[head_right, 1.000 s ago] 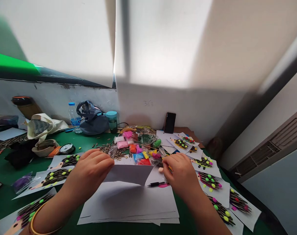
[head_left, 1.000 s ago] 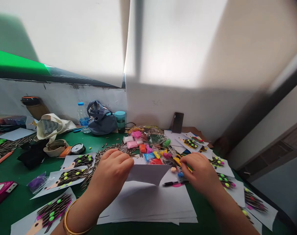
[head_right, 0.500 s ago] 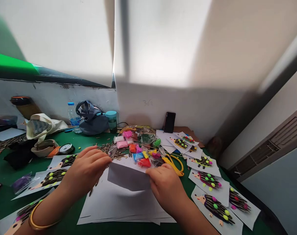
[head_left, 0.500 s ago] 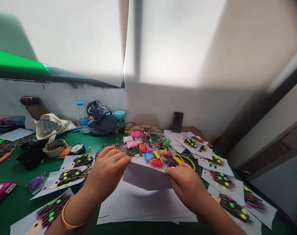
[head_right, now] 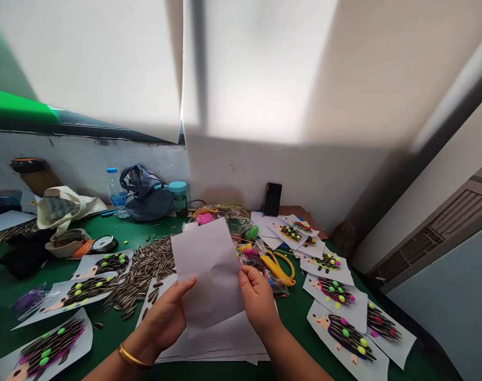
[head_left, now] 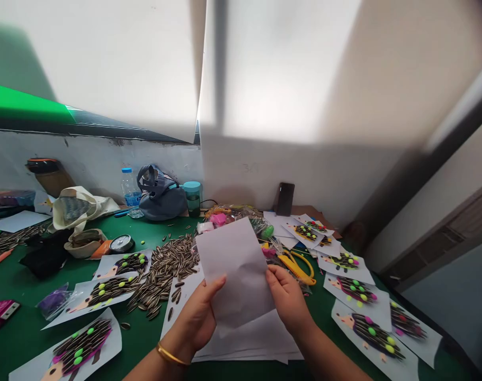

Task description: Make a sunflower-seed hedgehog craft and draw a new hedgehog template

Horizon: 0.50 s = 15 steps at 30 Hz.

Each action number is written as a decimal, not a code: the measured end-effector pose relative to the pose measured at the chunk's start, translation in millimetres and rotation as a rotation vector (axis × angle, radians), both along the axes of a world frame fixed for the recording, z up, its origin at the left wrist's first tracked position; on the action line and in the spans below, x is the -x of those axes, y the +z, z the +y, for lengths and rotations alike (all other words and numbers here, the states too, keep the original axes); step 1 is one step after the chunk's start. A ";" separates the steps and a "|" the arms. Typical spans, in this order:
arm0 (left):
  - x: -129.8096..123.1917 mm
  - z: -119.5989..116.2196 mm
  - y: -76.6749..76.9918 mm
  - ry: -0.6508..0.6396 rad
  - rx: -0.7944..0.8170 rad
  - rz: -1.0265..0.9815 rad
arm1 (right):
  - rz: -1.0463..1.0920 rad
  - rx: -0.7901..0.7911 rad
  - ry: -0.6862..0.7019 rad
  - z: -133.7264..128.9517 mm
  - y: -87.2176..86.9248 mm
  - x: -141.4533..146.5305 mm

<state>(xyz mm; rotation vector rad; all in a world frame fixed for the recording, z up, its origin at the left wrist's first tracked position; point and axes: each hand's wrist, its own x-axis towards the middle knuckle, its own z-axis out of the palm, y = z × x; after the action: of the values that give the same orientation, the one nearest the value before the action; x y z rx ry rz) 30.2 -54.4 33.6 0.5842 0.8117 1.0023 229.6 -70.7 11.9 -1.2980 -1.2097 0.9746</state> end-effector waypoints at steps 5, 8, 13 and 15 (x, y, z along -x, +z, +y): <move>-0.5 19.9 -4.2 0.066 -0.024 0.128 | 0.024 0.067 0.139 -0.1 -6.2 -7.9; 1.3 31.5 1.4 0.024 -0.158 0.143 | 0.035 0.115 0.238 -2.9 -4.1 -10.4; 2.5 37.7 -8.4 -0.025 -0.227 0.205 | -0.122 0.111 0.168 -5.3 -8.2 -9.5; 6.9 40.1 -15.9 0.047 -0.198 0.220 | -0.183 0.096 0.126 -4.2 -9.1 -13.4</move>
<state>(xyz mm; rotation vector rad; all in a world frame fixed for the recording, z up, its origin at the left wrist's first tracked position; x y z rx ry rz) 23.4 -14.3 17.6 0.8595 0.9291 1.0809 243.0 -75.0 2.7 -1.4249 -1.4136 1.0312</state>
